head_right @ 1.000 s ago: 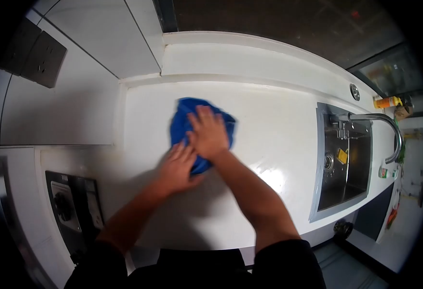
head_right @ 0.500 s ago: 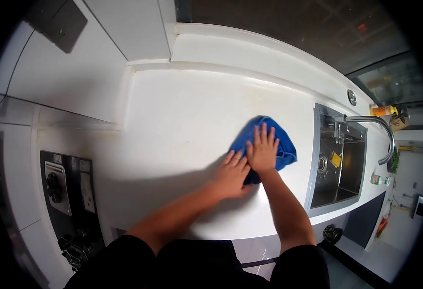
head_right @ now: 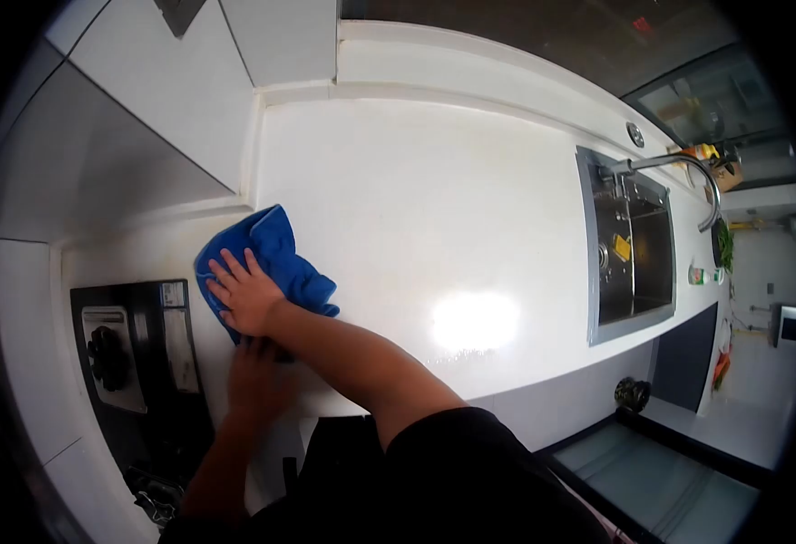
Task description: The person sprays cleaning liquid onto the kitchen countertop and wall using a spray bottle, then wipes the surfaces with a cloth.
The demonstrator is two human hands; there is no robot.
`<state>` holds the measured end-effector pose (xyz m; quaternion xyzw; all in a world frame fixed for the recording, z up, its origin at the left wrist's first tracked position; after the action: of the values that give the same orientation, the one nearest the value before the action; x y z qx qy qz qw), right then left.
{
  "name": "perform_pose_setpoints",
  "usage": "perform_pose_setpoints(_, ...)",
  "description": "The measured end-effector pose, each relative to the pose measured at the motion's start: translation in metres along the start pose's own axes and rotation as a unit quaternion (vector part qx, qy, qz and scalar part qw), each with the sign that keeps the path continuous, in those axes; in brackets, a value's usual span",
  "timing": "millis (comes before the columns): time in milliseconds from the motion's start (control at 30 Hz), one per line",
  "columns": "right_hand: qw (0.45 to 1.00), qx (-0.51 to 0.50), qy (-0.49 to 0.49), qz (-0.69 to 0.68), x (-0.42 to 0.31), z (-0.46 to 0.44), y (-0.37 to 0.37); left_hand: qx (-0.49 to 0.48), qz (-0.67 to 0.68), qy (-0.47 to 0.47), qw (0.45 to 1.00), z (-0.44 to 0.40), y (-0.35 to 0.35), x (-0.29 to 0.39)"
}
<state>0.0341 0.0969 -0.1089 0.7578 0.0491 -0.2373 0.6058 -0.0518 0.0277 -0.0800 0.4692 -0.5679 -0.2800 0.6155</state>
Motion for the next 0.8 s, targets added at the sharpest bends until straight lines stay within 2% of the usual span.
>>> perform_pose_setpoints(67,1.0,0.014,0.005,-0.009,-0.002,0.006,-0.007,-0.006,0.047,0.003,0.999,0.013,0.001,-0.023)
perform_pose_setpoints(133,0.999,0.033,0.012,-0.013,-0.004,0.003,0.016,0.137,0.126,0.099,0.978,0.006,0.022,-0.061)
perform_pose_setpoints(167,0.999,0.033,-0.002,0.032,0.005,0.004,0.026,0.137,0.127,0.095,0.978,-0.001,0.013,-0.067)
perform_pose_setpoints(233,0.996,0.03,-0.019,0.075,0.026,0.017,0.041,0.176,-0.008,0.011,0.984,-0.054,0.027,-0.038)
perform_pose_setpoints(267,0.994,0.069,-0.044,0.069,0.046,0.03,0.048,0.174,-0.006,0.011,0.985,-0.061,0.02,-0.039)
perform_pose_setpoints(300,0.989,0.109,-0.072,0.063,0.063,0.041,0.055,0.141,-0.085,0.006,0.986,-0.07,0.004,-0.043)
perform_pose_setpoints(333,0.989,0.111,-0.08,0.061,0.068,0.048,0.055,0.109,-0.16,-0.003,0.981,-0.079,-0.011,-0.044)
perform_pose_setpoints(433,0.987,0.107,-0.104,0.066,0.073,0.059,0.059,0.07,-0.202,0.004,0.977,-0.089,-0.027,-0.037)
perform_pose_setpoints(467,0.99,0.044,-0.124,0.061,0.076,0.063,0.054,0.065,-0.199,-0.005,0.978,-0.093,-0.032,-0.031)
perform_pose_setpoints(500,0.988,0.047,-0.13,0.061,0.082,0.071,0.057,0.059,-0.213,-0.015,0.975,-0.098,-0.037,-0.025)
perform_pose_setpoints(567,0.985,0.069,-0.15,0.048,0.092,0.087,0.066,0.049,-0.23,-0.03,0.971,-0.109,-0.04,0.0)
perform_pose_setpoints(633,0.982,0.079,-0.165,0.053,0.111,0.112,0.078,-0.012,-0.202,-0.049,0.978,-0.123,-0.06,0.034)
perform_pose_setpoints(800,0.952,0.15,-0.246,0.106,0.195,0.215,0.132,0.012,-0.148,-0.141,0.979,-0.159,-0.123,0.153)
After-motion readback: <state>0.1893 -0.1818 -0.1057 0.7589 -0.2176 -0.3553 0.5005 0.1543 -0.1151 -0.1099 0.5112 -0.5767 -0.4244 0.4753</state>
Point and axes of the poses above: each hand's wrist, its own z-axis away from the middle knuckle, its own y-axis out of the back of the hand, x = y × z, the point moved 10 cm from there along -z, towards the middle knuckle, and after that the axes turned 12 degrees about x, right-handed, at the moved point
